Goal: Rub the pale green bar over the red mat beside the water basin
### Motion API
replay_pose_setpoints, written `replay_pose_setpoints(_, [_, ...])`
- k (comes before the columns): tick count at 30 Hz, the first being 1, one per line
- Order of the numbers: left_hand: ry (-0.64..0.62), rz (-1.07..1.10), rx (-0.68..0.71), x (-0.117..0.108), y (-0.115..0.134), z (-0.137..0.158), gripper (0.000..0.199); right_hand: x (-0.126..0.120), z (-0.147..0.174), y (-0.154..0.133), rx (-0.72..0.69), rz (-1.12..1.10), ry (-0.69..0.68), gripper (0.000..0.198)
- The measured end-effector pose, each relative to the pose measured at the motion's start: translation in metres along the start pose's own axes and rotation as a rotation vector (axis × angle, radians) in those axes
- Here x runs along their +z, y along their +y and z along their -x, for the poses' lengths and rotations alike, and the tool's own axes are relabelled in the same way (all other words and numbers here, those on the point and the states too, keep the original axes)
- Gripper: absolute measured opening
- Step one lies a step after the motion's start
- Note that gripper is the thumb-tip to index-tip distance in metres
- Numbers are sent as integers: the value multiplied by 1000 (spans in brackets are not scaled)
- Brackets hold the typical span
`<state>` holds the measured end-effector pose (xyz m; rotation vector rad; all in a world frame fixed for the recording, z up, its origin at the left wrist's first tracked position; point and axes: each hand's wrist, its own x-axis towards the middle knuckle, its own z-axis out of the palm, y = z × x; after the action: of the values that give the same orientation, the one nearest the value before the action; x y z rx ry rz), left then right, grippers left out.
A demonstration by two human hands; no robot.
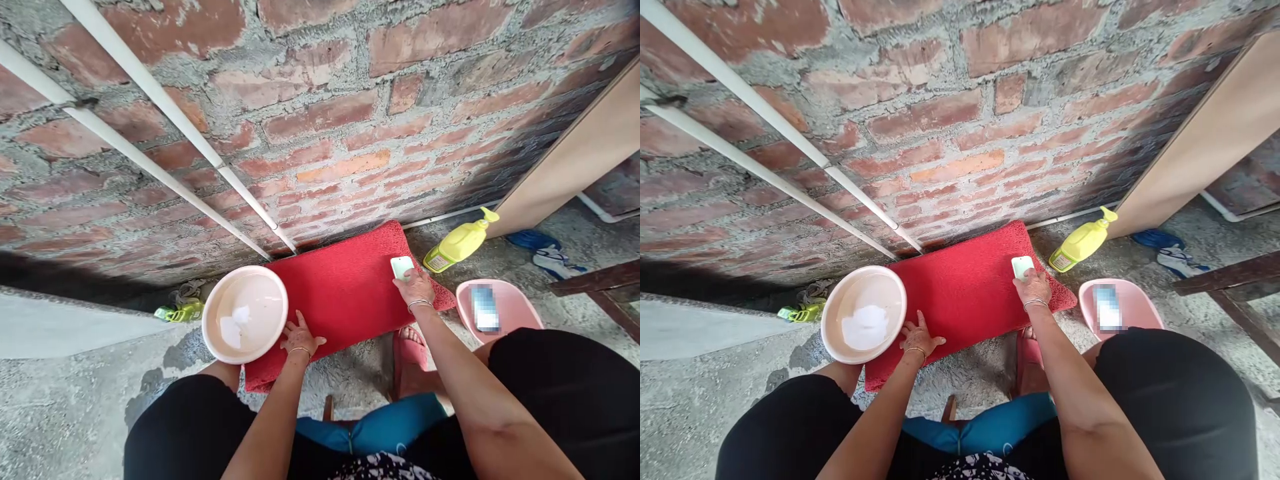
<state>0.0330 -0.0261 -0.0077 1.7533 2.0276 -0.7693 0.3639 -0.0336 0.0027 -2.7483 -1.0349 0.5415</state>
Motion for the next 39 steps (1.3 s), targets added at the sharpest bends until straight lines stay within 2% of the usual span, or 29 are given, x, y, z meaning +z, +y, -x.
replay_pose_setpoints(2, [19, -23, 4, 2, 1, -1, 117, 0, 7, -8, -40, 2, 61, 43])
replay_pose_setpoints(4, [42, -32, -3, 3, 3, -2, 116, 9, 24, -29, -206, 4, 50, 42])
replay_pose_setpoints(8, [54, -35, -11, 5, 4, -3, 114, 45, 76, -93, -623, 62, -173, 40])
replay_pose_setpoints(11, [43, -31, -19, 5, 5, -5, 115, 64, 98, -118, -741, 110, -265, 40])
replay_pose_setpoints(13, [38, -24, -21, 6, 5, -7, 116, 64, 95, -113, -737, 127, -260, 41])
replay_pose_setpoints(15, [38, -14, -21, 8, 6, -9, 118, 55, 80, -91, -673, 138, -238, 42])
replay_pose_setpoints(22, [63, 30, -18, 10, 6, -8, 120, -1, 11, 26, -205, 114, -88, 45])
replay_pose_setpoints(24, [60, 40, -23, 8, 7, -8, 118, -13, 6, 43, -46, 118, -59, 45])
replay_pose_setpoints(26, [54, 49, -24, 7, 7, -7, 117, -16, 11, 47, 41, 111, -21, 46])
replay_pose_setpoints(28, [48, 61, -25, 6, 7, -7, 118, -10, 27, 37, -11, 79, -10, 47])
replay_pose_setpoints(31, [39, 81, -33, 6, 7, -7, 121, 14, 64, 10, -293, 74, -99, 46])
replay_pose_setpoints(33, [41, 89, -31, 7, 7, -7, 121, 31, 88, -5, -461, 145, -164, 43])
replay_pose_setpoints(36, [58, 88, -19, 8, 6, -7, 119, 45, 109, -17, -515, 255, -166, 37])
replay_pose_setpoints(39, [66, 84, -12, 9, 5, -7, 119, 43, 110, -18, -527, 296, -141, 37])
